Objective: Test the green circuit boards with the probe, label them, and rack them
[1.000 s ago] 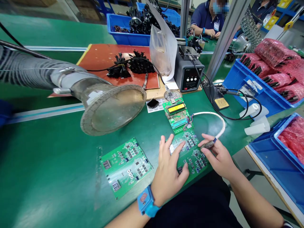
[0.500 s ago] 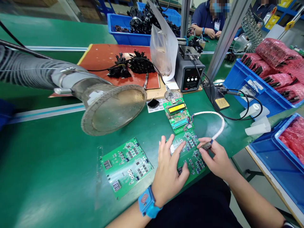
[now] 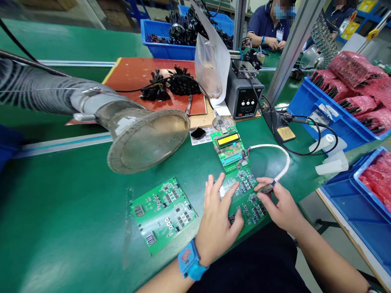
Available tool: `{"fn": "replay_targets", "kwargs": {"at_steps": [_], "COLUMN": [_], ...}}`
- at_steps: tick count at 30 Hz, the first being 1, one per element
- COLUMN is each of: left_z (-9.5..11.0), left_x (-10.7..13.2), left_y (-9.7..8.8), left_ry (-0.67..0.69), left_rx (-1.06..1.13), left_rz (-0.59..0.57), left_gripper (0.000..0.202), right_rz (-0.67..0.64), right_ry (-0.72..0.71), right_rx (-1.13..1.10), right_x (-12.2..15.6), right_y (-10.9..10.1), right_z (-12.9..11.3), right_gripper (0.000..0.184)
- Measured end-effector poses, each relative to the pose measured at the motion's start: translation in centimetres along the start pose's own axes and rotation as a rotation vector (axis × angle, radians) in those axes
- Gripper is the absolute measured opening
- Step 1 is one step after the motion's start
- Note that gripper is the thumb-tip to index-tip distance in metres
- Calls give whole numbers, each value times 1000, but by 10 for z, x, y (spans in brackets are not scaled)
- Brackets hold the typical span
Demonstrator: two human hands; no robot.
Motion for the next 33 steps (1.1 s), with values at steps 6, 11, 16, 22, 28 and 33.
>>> {"fn": "replay_targets", "kwargs": {"at_steps": [6, 11, 16, 22, 28, 33], "left_z": [0, 0, 0, -1, -1, -6], "left_x": [1, 0, 0, -2, 1, 0], "left_y": [1, -1, -2, -3, -6, -9], "left_ry": [2, 6, 10, 6, -8, -15], "left_rx": [-4, -10, -22, -48, -54, -61], "left_rz": [8, -2, 3, 1, -9, 19], "left_gripper": [49, 48, 48, 52, 58, 43], "right_rz": [14, 21, 31, 46, 57, 65], "right_ry": [8, 10, 4, -14, -13, -14], "right_rx": [53, 55, 54, 51, 51, 55], "right_x": [3, 4, 5, 6, 6, 6], "right_y": [1, 2, 3, 3, 3, 3], "right_z": [1, 3, 5, 5, 5, 5], "right_gripper": [27, 28, 28, 28, 30, 29]}}
Point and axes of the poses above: each hand's wrist, its own x-axis away from the middle knuckle, its own y-axis out of the palm, z = x × y, the point moved 1 cm from there along -x, towards the middle knuckle, and after that the axes turned 6 degrees about x, right-handed, at the moved point
